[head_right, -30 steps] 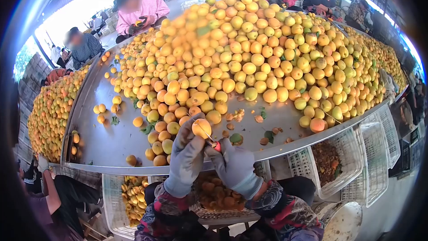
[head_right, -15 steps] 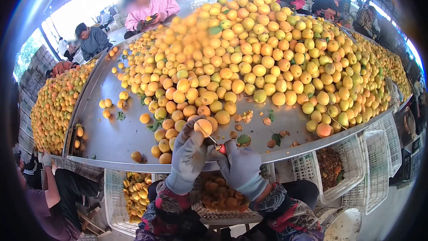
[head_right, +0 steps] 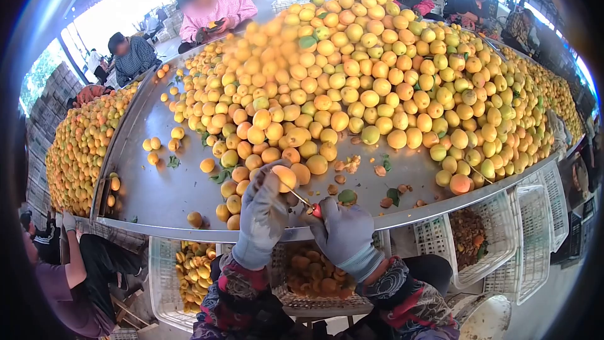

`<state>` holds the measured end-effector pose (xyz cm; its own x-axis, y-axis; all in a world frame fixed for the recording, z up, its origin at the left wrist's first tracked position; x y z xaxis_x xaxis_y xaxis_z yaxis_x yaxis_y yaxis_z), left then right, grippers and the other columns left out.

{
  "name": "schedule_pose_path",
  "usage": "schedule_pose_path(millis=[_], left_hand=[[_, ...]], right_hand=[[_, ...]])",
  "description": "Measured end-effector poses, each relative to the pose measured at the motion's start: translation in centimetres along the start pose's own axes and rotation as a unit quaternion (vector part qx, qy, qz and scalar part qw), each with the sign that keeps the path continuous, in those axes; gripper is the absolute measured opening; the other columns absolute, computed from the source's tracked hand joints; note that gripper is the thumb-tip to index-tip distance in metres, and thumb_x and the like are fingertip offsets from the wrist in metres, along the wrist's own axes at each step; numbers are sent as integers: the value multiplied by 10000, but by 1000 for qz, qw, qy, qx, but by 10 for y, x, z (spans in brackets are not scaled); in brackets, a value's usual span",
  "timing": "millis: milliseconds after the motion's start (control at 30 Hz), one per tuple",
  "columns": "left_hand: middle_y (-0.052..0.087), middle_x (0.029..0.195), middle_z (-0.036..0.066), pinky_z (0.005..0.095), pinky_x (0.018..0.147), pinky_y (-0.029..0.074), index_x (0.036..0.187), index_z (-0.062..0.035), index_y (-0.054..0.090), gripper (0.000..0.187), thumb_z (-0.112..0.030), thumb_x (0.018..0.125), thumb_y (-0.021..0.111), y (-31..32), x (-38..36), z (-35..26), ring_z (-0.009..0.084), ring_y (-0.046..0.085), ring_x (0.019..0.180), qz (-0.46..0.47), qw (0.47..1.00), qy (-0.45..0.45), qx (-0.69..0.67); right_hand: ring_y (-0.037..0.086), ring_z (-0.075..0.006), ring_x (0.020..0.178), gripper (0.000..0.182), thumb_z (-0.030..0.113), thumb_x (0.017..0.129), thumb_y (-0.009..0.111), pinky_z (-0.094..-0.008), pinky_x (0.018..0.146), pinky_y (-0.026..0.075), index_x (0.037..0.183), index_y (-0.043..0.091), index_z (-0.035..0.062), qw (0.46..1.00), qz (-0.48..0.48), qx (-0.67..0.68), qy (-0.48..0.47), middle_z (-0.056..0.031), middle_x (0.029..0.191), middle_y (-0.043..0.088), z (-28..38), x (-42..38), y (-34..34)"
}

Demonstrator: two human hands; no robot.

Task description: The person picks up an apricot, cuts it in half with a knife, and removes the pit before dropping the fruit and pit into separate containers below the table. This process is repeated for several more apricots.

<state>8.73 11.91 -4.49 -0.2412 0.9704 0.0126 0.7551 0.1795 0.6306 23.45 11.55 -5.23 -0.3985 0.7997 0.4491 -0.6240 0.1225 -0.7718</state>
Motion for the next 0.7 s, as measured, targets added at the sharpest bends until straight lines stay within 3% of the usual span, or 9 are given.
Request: schedule_pose_path(millis=[133,200,333,400,533,600,633,700], left_hand=[[571,816,17,226,579,408,1099,-22,550,274,-252,962,492,-15,2,0,95,508,674,76,991,36,108],[563,791,26,229,551,402,1107,-17,552,319,-293,959,491,-10,-1,-1,100,506,639,97,992,-40,-68],[543,755,34,238,546,388,1099,-4,554,418,-387,952,473,-10,1,-4,107,473,620,34,998,-56,-5],[539,756,33,245,549,370,1096,-10,561,473,-446,935,475,-16,2,-4,109,443,616,95,984,-120,-89],[538,759,33,248,556,361,1118,-21,557,469,-444,931,484,-19,3,-7,108,432,625,126,975,-125,-137],[541,769,26,252,556,353,1155,-28,546,463,-431,936,482,-17,3,-8,103,430,634,61,982,-126,-124],[541,769,26,252,556,353,1155,-28,546,463,-431,936,482,-20,5,-6,103,430,634,61,982,-127,-125],[548,779,28,210,521,344,1227,-46,500,476,-426,945,454,-27,9,-4,90,436,610,22,998,-55,13]], right_hand=[[541,-308,492,236,244,798,665,-393,498,422,834,517,64,1000,4,-3,-7,-99,558,540,1,1,0],[518,-351,506,235,230,798,667,-422,472,394,791,512,54,1000,-17,19,-7,-134,552,507,1,0,2],[513,-352,506,221,216,794,666,-426,473,390,781,514,56,1000,-2,22,-4,-136,552,505,0,0,1],[550,-303,512,218,220,794,658,-398,506,421,862,525,60,999,6,-22,-27,-86,561,537,-2,-1,2],[567,-314,536,228,247,803,659,-383,496,425,831,525,65,999,19,24,-39,-99,569,546,-13,-3,0],[573,-217,516,187,207,835,644,-313,483,421,831,538,53,995,38,81,-43,-65,571,552,-19,-3,-2],[573,-217,516,187,207,835,644,-313,483,421,831,538,53,995,39,80,-42,-65,571,552,-19,-4,-3],[522,-87,543,156,155,858,630,-246,495,411,917,581,19,923,42,366,108,-24,615,551,-23,-5,-4]])
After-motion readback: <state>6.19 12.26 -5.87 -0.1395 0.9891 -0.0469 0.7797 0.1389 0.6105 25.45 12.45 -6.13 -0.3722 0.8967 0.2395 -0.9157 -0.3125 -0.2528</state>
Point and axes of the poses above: each hand's wrist, its own x-axis towards the middle knuckle, its own y-axis out of the palm, z = x × y, the point moved 1 cm from there along x, towards the middle knuckle
